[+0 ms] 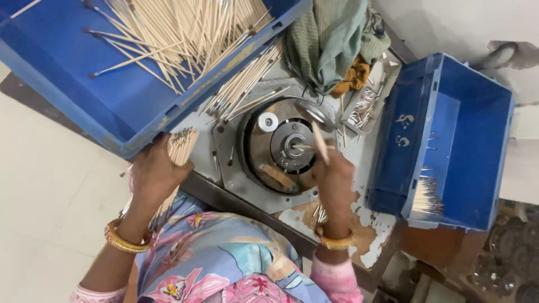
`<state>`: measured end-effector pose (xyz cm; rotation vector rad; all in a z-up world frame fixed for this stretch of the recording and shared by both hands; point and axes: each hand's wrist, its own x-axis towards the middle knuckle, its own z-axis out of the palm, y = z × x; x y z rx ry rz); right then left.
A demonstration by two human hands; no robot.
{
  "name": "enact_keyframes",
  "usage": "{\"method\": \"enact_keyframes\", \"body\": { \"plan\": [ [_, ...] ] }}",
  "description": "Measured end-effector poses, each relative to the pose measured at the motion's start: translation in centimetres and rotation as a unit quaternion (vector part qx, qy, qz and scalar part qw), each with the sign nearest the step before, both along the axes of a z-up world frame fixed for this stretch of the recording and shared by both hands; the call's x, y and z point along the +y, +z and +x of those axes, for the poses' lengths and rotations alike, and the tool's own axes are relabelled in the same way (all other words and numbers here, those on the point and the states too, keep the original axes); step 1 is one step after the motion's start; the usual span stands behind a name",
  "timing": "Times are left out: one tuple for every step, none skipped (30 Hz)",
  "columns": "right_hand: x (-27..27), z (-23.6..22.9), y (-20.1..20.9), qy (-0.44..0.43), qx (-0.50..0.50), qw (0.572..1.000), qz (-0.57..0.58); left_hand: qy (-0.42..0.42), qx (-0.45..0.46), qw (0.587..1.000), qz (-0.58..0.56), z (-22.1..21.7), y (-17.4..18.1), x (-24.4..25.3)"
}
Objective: The person processes wooden matchsticks by feeding them into a rotating crimping machine. They hold a bundle of sticks in their left hand and repeatedly insert them into the machine's central mechanism with their right hand. The processed sticks are then placed into a blue plastic bin.
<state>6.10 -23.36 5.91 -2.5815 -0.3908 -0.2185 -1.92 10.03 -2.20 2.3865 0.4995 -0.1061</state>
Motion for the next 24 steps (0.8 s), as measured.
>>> {"method": "enact_keyframes", "body": {
  "plan": [
    [0.2, 0.0, -0.4, -0.004, -0.002, 1.000, -0.003, -0.004, -0.002, 1.000, -0.003, 0.1, -0.2, -0.4],
    [0.5, 0.0, -0.9, -0.025, 0.018, 1.000, -0.007, -0.011, 0.000, 1.000, 0.017, 0.1, -0.5, -0.8],
    [1.1, 0.1, -1.5, -0.039, 0.038, 0.999, -0.006, -0.010, 0.003, 0.999, 0.042, -0.3, -0.6, -0.8],
    [1.0, 0.3, -1.9, -0.035, 0.037, 0.999, -0.004, -0.007, 0.002, 0.999, 0.043, -0.2, -0.6, -1.0],
    [0.7, 0.2, -2.4, -0.026, 0.047, 0.998, 0.020, -0.020, -0.003, 0.998, 0.062, -0.6, -0.6, -1.4],
    [0.6, 0.0, -2.8, -0.017, 0.057, 0.997, 0.044, -0.034, -0.009, 0.996, 0.081, -1.1, -0.6, -1.7],
    [0.3, 0.6, -3.1, -0.005, 0.054, 0.997, 0.050, -0.022, -0.011, 0.996, 0.088, -0.8, -1.6, -1.6],
    [0.1, 1.2, -3.4, 0.005, 0.044, 0.999, 0.015, -0.026, -0.006, 0.999, 0.020, -0.6, -2.6, -1.3],
    [-0.3, 1.1, -3.6, 0.017, 0.042, 0.999, -0.022, -0.028, 0.006, 0.998, -0.051, -1.2, -3.5, -1.3],
    [-0.3, 0.3, -2.9, 0.030, 0.046, 0.998, -0.018, -0.015, 0.011, 0.999, -0.047, -1.2, -1.9, -1.7],
    [-0.2, -0.2, -2.3, 0.005, 0.029, 0.995, 0.097, 0.000, 0.039, 0.962, -0.270, -0.9, -0.4, -2.0],
    [-0.2, -0.6, -1.6, -0.021, 0.013, 0.977, 0.211, 0.013, 0.058, 0.876, -0.479, -0.6, 1.1, -2.4],
    [0.4, -1.4, -1.1, -0.009, 0.018, 0.976, 0.217, 0.025, 0.054, 0.879, -0.474, -0.6, 1.7, -3.0],
    [0.9, -2.1, -0.5, -0.025, 0.074, 0.943, 0.323, -0.001, 0.057, 0.879, -0.473, -0.5, 2.2, -3.7],
    [0.9, -2.9, 0.1, -0.046, 0.125, 0.898, 0.420, -0.035, 0.061, 0.877, -0.475, -0.1, 2.4, -4.7],
    [1.8, -3.0, 0.5, -0.041, 0.127, 0.897, 0.421, -0.031, 0.058, 0.879, -0.473, 0.1, 2.4, -5.8],
    [2.7, -3.1, 0.8, -0.003, 0.154, 0.924, 0.350, -0.059, -0.003, 0.905, -0.420, 0.5, 2.3, -6.7],
    [3.7, -3.1, 1.2, 0.035, 0.179, 0.944, 0.276, -0.088, -0.063, 0.925, -0.364, 0.9, 2.3, -7.6],
    [3.8, -3.4, 1.1, 0.037, 0.183, 0.943, 0.276, -0.084, -0.060, 0.926, -0.364, 0.8, 2.4, -8.2],
    [4.0, -3.6, 1.0, 0.084, 0.216, 0.957, 0.172, -0.097, -0.039, 0.926, -0.362, 0.6, 2.5, -8.7],
    [4.2, -3.4, 0.8, 0.134, 0.239, 0.960, 0.068, -0.111, -0.024, 0.927, -0.358, 1.0, 2.5, -9.2],
    [4.3, -3.1, 0.9, 0.138, 0.236, 0.959, 0.068, -0.109, -0.027, 0.928, -0.356, 1.2, 2.7, -8.7],
    [4.3, -2.9, 1.1, 0.148, 0.265, 0.950, 0.069, -0.138, -0.018, 0.895, -0.424, 1.1, 3.1, -8.3],
    [4.3, -2.8, 1.2, 0.158, 0.294, 0.940, 0.070, -0.166, -0.009, 0.856, -0.490, 1.0, 3.4, -7.9]
  ]
}}
